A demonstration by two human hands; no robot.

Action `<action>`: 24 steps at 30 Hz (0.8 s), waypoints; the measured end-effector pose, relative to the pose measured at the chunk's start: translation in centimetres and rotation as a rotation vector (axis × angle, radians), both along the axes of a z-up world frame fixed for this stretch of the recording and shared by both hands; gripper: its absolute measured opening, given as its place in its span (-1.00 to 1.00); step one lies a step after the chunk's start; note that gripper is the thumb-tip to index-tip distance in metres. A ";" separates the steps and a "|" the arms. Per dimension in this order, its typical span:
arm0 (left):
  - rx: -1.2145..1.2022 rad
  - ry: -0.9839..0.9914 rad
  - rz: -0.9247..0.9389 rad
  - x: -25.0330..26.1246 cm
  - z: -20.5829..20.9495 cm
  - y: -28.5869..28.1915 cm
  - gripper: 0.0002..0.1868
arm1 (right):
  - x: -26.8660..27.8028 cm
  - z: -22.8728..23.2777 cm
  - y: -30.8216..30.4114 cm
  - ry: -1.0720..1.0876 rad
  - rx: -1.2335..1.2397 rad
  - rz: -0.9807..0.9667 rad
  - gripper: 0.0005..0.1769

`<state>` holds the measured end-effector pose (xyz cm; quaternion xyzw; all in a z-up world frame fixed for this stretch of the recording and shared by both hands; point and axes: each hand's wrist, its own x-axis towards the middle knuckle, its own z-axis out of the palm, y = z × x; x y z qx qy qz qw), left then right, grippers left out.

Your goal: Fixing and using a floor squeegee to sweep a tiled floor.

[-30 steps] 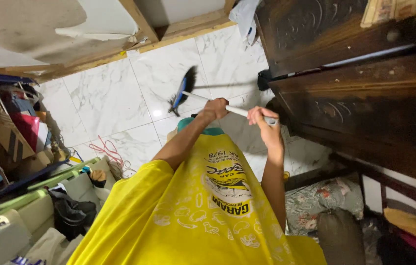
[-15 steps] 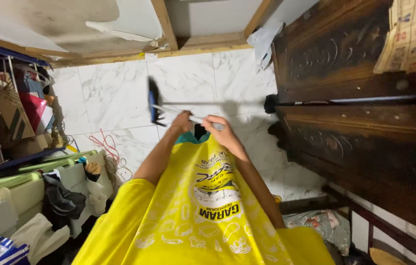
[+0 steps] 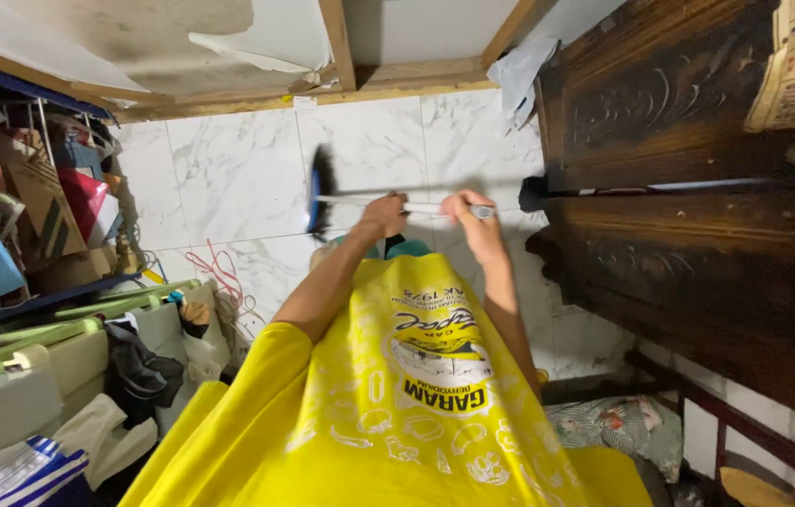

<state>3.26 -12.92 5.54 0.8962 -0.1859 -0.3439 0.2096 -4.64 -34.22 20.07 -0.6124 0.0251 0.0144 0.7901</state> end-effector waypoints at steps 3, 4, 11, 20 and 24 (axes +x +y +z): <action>0.085 0.071 0.108 -0.6 -3.0 5.7 -0.60 | -0.2 -0.9 4.8 0.295 -0.116 0.017 -0.77; 0.083 0.073 0.111 -0.8 -3.8 6.9 -0.60 | -0.4 -1.7 5.7 0.297 -0.119 0.021 -0.77; -0.114 0.186 0.026 -0.4 -4.8 7.2 -0.65 | -1.0 0.2 6.4 0.240 -0.238 0.112 -0.77; -0.222 0.114 0.118 -1.3 2.2 6.8 -0.70 | -0.7 1.8 5.8 0.033 0.134 0.059 -0.72; 0.019 0.194 0.293 -1.9 -0.1 14.0 -0.66 | -0.8 -1.7 12.9 0.335 0.035 0.029 -0.78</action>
